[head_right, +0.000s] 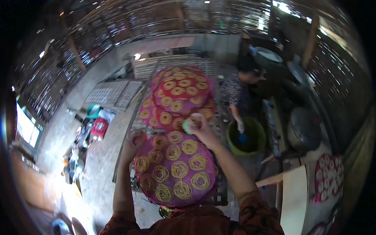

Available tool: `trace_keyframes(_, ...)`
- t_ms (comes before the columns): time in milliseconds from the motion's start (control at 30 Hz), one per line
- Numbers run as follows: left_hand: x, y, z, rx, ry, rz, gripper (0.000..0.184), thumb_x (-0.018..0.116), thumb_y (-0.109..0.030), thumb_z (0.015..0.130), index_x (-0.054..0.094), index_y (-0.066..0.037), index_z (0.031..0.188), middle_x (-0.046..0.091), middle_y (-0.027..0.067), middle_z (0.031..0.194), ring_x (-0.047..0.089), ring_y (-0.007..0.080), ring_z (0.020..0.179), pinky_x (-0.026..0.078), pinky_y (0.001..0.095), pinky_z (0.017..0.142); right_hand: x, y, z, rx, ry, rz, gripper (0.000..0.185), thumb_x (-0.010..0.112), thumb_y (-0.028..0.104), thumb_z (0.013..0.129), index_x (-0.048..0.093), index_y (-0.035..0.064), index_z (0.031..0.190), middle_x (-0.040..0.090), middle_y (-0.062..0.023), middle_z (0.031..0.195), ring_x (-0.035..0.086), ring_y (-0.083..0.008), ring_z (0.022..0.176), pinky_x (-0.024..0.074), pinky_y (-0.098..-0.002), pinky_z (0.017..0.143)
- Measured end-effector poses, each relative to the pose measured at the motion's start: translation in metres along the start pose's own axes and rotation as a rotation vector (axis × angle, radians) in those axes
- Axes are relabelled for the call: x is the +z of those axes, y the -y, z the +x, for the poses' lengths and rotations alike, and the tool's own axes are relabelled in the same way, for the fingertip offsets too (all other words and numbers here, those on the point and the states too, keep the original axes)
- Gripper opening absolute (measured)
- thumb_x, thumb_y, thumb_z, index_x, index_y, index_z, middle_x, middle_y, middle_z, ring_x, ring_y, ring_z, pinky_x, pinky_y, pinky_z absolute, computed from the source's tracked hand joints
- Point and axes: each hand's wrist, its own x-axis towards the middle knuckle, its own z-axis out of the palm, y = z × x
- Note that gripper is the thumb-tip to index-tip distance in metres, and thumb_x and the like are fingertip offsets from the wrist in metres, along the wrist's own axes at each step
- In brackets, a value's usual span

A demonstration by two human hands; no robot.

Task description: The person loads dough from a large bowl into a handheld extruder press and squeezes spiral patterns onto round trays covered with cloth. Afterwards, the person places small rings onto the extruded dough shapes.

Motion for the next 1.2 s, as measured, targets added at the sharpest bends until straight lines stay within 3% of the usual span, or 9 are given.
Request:
trace_keyframes(200,0.027,-0.133,-0.018,0.146,0.256,-0.381,0.073,0.075,-0.009,0.069,0.037,-0.002,0.13,0.057,0.0155,0.109,0.06,0.0287,0.093,0.05,0.0346,0.077,0.042,0.077,-0.103,-0.345,0.0,-0.192,0.039,0.071,0.02,0.077,0.049,0.0037,0.105,0.053,-0.0106,0.107,0.055,-0.0255,0.096,0.045,-0.037,0.08)
trace_keyframes(533,0.071,-0.2,-0.111,0.475,0.549,-0.518,0.085,0.077,-0.017,0.066,0.029,0.002,0.134,0.034,0.0251,0.132,0.039,0.0368,0.122,0.039,0.0434,0.096,0.053,0.025,-0.268,-0.062,-0.298,-0.057,0.038,0.072,0.017,0.078,0.053,0.0031,0.107,0.054,-0.0094,0.112,0.051,-0.0183,0.105,0.0424,-0.0324,0.087)
trace_keyframes(733,0.076,-0.242,-0.113,0.491,0.567,-0.385,0.08,0.077,-0.007,0.062,0.036,-0.002,0.13,0.031,0.0237,0.135,0.033,0.0417,0.126,0.034,0.0463,0.102,-0.119,-0.003,-0.423,0.117,-1.339,-0.201,0.019,0.065,0.004,0.078,0.053,0.0056,0.092,0.055,0.0007,0.086,0.053,-0.0104,0.078,0.0452,-0.0234,0.074)
trace_keyframes(800,0.081,-0.24,-0.103,0.499,0.45,-0.283,0.076,0.073,-0.003,0.066,0.035,-0.002,0.132,0.03,0.0234,0.137,0.033,0.0427,0.127,0.033,0.0488,0.102,-0.215,-0.044,-0.508,-0.319,-1.644,-0.192,0.016,0.064,0.005,0.081,0.052,0.0032,0.091,0.054,-0.0051,0.087,0.051,-0.0129,0.076,0.0455,-0.024,0.072)
trace_keyframes(867,0.084,-0.256,-0.098,0.438,0.411,-0.279,0.076,0.071,-0.003,0.068,0.034,-0.003,0.134,0.031,0.0238,0.137,0.032,0.0429,0.127,0.032,0.0495,0.102,-0.268,-0.03,-0.565,-0.078,-1.89,-0.832,0.018,0.066,0.001,0.077,0.052,0.0018,0.088,0.053,-0.005,0.086,0.05,-0.0137,0.076,0.0435,-0.0252,0.069)
trace_keyframes(1000,0.098,-0.269,-0.092,0.57,0.207,-0.298,0.078,0.069,-0.002,0.071,0.03,-0.009,0.139,0.035,0.0235,0.137,0.033,0.0431,0.127,0.031,0.0504,0.102,-0.361,-0.076,-0.646,0.068,-1.819,-0.941,0.022,0.064,0.006,0.081,0.05,0.0001,0.098,0.053,-0.0064,0.093,0.051,-0.0143,0.079,0.0448,-0.0274,0.075)
trace_keyframes(1133,0.071,-0.289,-0.086,0.342,0.12,0.054,0.068,0.067,-0.003,0.074,0.039,-0.009,0.135,0.039,0.0189,0.135,0.036,0.0415,0.125,0.035,0.048,0.1,-0.41,-0.114,-0.678,0.271,-1.491,-0.874,0.029,0.063,0.016,0.082,0.05,0.001,0.102,0.054,-0.0081,0.09,0.053,-0.0159,0.08,0.047,-0.032,0.071)
trace_keyframes(1167,0.061,-0.283,-0.083,0.26,0.087,0.08,0.062,0.067,-0.003,0.074,0.043,-0.008,0.131,0.042,0.0179,0.133,0.039,0.0393,0.124,0.036,0.0467,0.099,-0.384,-0.077,-0.639,-0.052,-1.479,-0.992,0.022,0.063,0.005,0.078,0.041,0.0071,0.077,0.037,0.0017,0.063,0.036,-0.0106,0.058,0.0324,-0.0251,0.052)
trace_keyframes(1200,0.049,-0.275,-0.084,0.182,0.044,0.105,0.056,0.066,-0.002,0.075,0.047,-0.007,0.128,0.044,0.0169,0.131,0.042,0.0371,0.122,0.037,0.0453,0.098,-0.387,-0.078,-0.65,0.213,-1.546,-0.705,0.024,0.067,0.006,0.076,0.047,0.0037,0.09,0.044,0.0004,0.068,0.044,-0.0103,0.063,0.0401,-0.0238,0.058)
